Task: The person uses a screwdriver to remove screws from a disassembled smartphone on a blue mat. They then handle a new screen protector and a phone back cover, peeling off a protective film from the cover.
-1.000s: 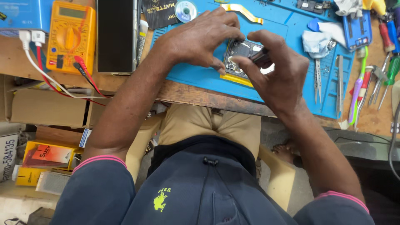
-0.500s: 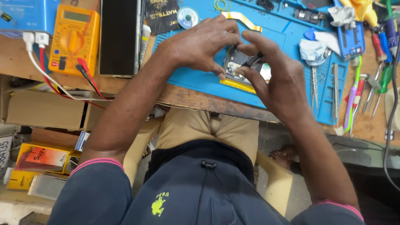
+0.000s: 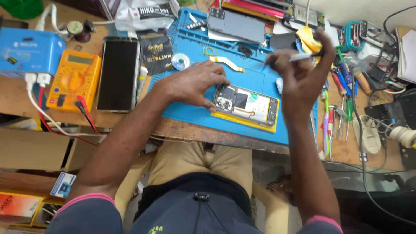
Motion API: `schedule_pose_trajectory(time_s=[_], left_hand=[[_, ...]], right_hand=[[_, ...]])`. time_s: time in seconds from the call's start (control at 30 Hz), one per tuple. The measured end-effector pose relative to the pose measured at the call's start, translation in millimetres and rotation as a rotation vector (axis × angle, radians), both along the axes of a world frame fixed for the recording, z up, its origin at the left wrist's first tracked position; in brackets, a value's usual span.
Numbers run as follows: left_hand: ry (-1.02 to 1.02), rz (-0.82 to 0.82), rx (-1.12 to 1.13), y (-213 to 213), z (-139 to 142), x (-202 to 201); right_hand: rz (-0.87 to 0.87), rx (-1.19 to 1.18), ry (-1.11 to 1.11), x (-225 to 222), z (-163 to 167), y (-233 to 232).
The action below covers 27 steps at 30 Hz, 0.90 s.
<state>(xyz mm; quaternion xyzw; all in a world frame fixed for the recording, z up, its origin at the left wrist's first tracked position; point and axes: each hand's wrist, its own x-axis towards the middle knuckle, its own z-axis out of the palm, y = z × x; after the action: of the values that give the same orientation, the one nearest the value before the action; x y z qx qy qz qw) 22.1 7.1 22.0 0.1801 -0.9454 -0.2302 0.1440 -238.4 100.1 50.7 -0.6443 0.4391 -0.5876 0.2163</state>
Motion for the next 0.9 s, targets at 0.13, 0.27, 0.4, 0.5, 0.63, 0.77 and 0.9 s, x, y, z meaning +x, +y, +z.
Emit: schedule_pose_trajectory(time_s=[0.13, 0.27, 0.4, 0.5, 0.63, 0.77, 0.9], left_hand=[[0.195, 0.067, -0.030, -7, 6, 4], [0.575, 0.286, -0.201, -10, 11, 5], [0.690, 0.432, -0.087, -6, 15, 8], [0.724, 0.459, -0.108, -3, 17, 9], [0.731, 0.464, -0.133, -3, 17, 8], [0.740, 0.460, -0.134, -3, 16, 6], [0.722, 0.463, -0.112, -5, 14, 5]], right_hand=[[-0.049, 0.038, 0.019, -24, -19, -56], [-0.087, 0.010, 0.159, -26, -39, -79], [-0.106, -0.002, 0.200, -20, -48, -78], [-0.115, -0.025, 0.241, -16, -50, -78], [-0.124, -0.036, 0.296, -13, -52, -80], [-0.124, -0.062, 0.321, -14, -51, -80], [-0.070, -0.062, 0.221, -16, -47, -70]])
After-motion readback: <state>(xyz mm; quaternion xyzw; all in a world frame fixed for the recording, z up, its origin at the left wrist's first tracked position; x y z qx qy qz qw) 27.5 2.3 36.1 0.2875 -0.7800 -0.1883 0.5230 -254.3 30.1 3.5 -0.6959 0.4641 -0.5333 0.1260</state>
